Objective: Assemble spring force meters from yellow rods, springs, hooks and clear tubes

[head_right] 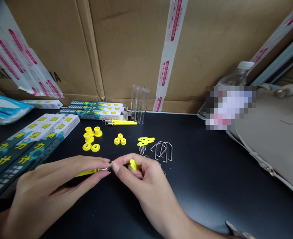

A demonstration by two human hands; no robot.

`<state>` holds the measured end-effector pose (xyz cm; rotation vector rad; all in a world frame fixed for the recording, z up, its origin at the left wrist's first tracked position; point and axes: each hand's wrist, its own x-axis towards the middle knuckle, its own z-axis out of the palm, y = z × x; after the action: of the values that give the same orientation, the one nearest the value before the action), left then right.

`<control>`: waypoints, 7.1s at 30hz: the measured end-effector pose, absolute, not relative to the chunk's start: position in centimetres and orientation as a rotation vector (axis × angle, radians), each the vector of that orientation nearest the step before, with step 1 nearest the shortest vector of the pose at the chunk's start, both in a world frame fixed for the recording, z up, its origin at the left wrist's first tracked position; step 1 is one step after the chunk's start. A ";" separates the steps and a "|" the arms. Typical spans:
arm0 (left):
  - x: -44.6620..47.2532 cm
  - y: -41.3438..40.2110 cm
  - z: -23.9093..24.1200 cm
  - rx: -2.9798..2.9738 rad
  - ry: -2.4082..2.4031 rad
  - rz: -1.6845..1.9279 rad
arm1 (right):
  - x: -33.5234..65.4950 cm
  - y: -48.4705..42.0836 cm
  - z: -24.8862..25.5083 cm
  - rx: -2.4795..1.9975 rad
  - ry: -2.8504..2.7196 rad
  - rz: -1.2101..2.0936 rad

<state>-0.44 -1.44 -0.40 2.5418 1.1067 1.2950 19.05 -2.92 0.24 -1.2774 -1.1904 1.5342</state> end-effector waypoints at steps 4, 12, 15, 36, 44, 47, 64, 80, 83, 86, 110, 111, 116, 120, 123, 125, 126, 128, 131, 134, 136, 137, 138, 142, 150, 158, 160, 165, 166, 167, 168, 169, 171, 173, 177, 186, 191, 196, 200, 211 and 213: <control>-0.5 -1.2 -0.6 2.600 1.130 1.335 | 19.0 -3.0 0.1 -1.289 -1.149 1.529; -0.7 -1.1 0.0 2.557 1.180 1.318 | 18.9 -3.0 0.2 -1.261 -1.132 1.571; -0.8 -0.8 0.1 2.563 1.190 1.326 | 19.1 -3.1 0.2 -1.207 -1.138 1.627; -0.5 -0.8 1.0 2.319 1.281 1.042 | 19.1 -3.0 0.1 -1.279 -1.325 1.526; -0.5 -0.8 0.8 2.133 1.250 0.998 | 18.6 -3.5 -0.2 -1.300 -1.461 1.410; -0.4 -0.7 1.0 2.104 1.240 0.978 | 18.7 -3.6 -0.5 -1.289 -1.503 1.374; -0.2 -0.7 1.4 1.889 1.120 0.947 | 18.7 -3.8 -0.8 -1.260 -1.741 1.225; -0.3 0.0 1.4 1.614 1.140 0.915 | 18.7 -4.5 -0.5 -1.208 -1.693 0.965; -0.4 0.0 1.3 1.635 1.161 0.946 | 18.6 -4.5 -0.4 -1.227 -1.680 0.975; -0.4 -0.1 1.2 1.632 1.177 0.960 | 18.6 -4.4 -0.4 -1.248 -1.679 0.973; -0.4 0.3 1.2 1.568 1.144 0.902 | 18.9 -4.2 -0.4 -1.249 -1.704 0.959; -0.4 0.3 1.2 1.576 1.137 0.904 | 18.9 -4.2 -0.4 -1.248 -1.709 0.958; -0.6 0.2 1.2 1.573 1.149 0.906 | 18.8 -4.2 -0.4 -1.247 -1.714 0.954; -0.7 0.2 1.3 1.521 1.121 0.879 | 18.7 -4.2 -0.4 -1.231 -1.715 0.953; -0.7 0.5 1.4 1.450 1.051 0.869 | 18.8 -4.1 -0.6 -1.205 -1.701 0.950; -0.8 0.8 1.4 1.371 1.014 0.845 | 18.8 -4.1 -0.8 -1.188 -1.716 0.951; -0.8 0.9 1.4 1.329 0.996 0.823 | 18.8 -4.1 -0.8 -1.177 -1.732 0.951; -0.8 1.0 1.6 1.263 0.974 0.775 | 18.8 -4.1 -0.8 -1.172 -1.765 0.931; -0.6 0.8 1.8 1.239 0.977 0.748 | 18.7 -4.1 -0.5 -1.164 -1.830 0.868; -0.3 0.3 1.9 1.248 0.974 0.760 | 18.6 -4.1 -0.1 -1.135 -1.882 0.845; -0.2 0.1 1.9 1.252 0.978 0.770 | 18.7 -4.1 0.0 -1.158 -1.897 0.813; -0.1 0.0 1.9 1.258 0.980 0.768 | 18.8 -4.1 0.0 -1.177 -1.901 0.789; -0.1 0.0 1.9 1.264 0.984 0.773 | 18.8 -4.0 0.1 -1.190 -1.906 0.763; 0.0 -0.1 1.9 1.347 1.022 0.780 | 19.0 -3.8 0.1 -1.179 -1.942 0.724; -0.1 -0.5 1.2 2.036 1.124 0.770 | 19.1 -3.7 0.2 -1.208 -1.900 0.685; -0.4 -1.3 0.8 2.490 1.045 0.967 | 18.9 -3.5 0.3 -1.275 -1.888 0.775; -0.5 -1.3 0.6 2.522 0.994 0.990 | 18.8 -3.6 0.4 -1.292 -1.875 0.813; -0.7 -1.1 0.1 2.551 0.966 0.979 | 18.8 -3.3 0.3 -1.327 -1.792 0.971; -0.7 -1.1 0.1 2.556 0.985 0.964 | 18.9 -3.2 0.2 -1.317 -1.770 1.020; -0.8 -1.1 0.0 2.560 1.011 0.954 | 18.9 -3.0 0.1 -1.303 -1.748 1.069; -0.8 -1.1 -0.1 2.562 1.044 0.954 | 19.0 -2.9 0.0 -1.287 -1.727 1.111; -0.8 -1.1 -0.1 2.563 1.081 0.962 | 19.0 -2.7 -0.1 -1.271 -1.708 1.143; -0.8 -1.1 -0.2 2.592 1.120 0.987 | 19.1 -2.6 -0.2 -1.252 -1.673 1.183; -0.8 -1.1 -0.2 2.686 1.090 0.995 | 19.0 -2.6 -0.1 -1.245 -1.638 1.214; -0.7 -1.2 0.2 2.888 1.016 0.957 | 18.9 -2.9 0.0 -1.236 -1.573 1.289; -0.6 -1.3 0.3 2.919 1.025 0.886 | 19.0 -2.6 0.1 -1.200 -1.452 1.453; -0.5 -1.4 0.2 2.855 1.062 0.932 | 19.3 -2.3 0.1 -1.196 -1.458 1.481; -0.5 -1.6 0.1 2.771 1.069 1.004 | 19.5 -2.0 0.2 -1.176 -1.448 1.527; -0.5 -1.7 0.0 2.725 1.072 1.064 | 19.5 -2.0 0.4 -1.156 -1.408 1.567; -0.8 -1.8 -0.1 2.592 1.020 1.023 | 19.4 -1.9 0.4 -1.124 -1.384 1.596; -0.7 -1.9 -0.1 2.560 0.995 1.045 | 19.2 -1.9 0.3 -1.107 -1.377 1.593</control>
<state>-0.73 -1.87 -0.05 2.5600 0.9948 1.0446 19.24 -1.91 0.34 -1.1071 -1.3772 1.5925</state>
